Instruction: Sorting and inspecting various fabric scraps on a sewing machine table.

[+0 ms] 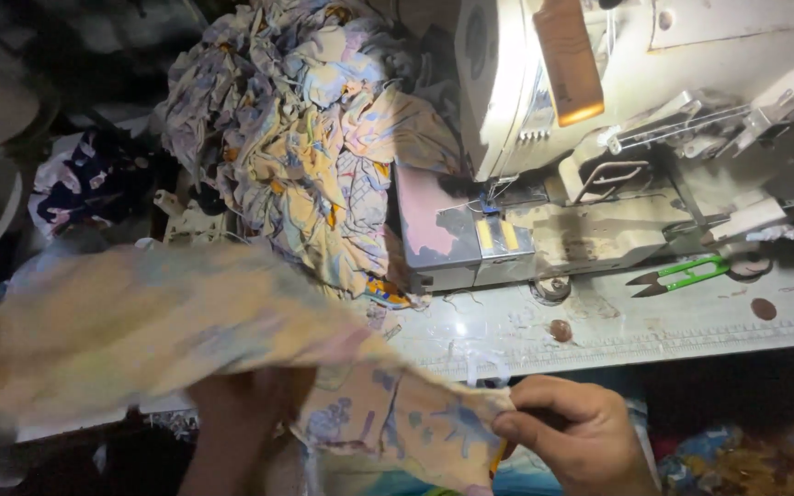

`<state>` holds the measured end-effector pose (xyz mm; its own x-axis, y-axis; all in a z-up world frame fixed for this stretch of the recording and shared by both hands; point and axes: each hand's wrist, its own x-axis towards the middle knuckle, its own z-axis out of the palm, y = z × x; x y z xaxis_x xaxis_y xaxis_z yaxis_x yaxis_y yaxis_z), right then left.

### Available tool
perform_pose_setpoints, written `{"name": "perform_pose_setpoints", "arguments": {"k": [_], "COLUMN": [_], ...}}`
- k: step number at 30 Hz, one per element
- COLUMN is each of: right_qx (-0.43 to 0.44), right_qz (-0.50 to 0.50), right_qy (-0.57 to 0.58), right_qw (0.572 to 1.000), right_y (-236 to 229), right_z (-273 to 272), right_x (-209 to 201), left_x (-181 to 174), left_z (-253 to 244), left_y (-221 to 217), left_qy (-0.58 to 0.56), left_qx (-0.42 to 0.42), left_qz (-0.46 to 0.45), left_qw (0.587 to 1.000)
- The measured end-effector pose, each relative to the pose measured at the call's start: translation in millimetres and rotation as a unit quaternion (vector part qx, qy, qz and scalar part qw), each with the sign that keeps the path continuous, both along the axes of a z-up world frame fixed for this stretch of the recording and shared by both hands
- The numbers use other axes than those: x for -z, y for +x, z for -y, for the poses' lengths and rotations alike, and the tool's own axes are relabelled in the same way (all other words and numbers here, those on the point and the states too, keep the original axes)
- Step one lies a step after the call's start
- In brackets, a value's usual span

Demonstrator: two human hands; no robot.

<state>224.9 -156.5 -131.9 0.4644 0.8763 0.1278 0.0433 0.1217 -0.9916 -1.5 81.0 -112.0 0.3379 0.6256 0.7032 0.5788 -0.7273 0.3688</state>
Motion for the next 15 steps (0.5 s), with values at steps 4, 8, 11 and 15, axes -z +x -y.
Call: {"name": "perform_pose_setpoints", "arguments": {"k": [4,8,11,15], "right_qx": [0.050,0.085,0.103,0.072], "right_qz": [-0.280,-0.374,-0.372,-0.386], "right_qy": [-0.246,-0.236,-0.192,-0.129], "right_qw": [0.926,0.893,0.902,0.911], "right_y": [1,-6,-15,-22], "right_z": [-5,3,6,6], "right_x": [43,112,120,126], "left_x": [-51,30,55,73], "left_z": [-9,49,109,127], "left_y": [58,59,63,65], "left_qy": [-0.367,-0.236,-0.593,-0.533], "left_qx": [0.086,0.187,0.202,0.259], "left_qz": [-0.339,-0.189,-0.002,0.091], "left_qw": [0.862,0.935,0.779,0.800]}}
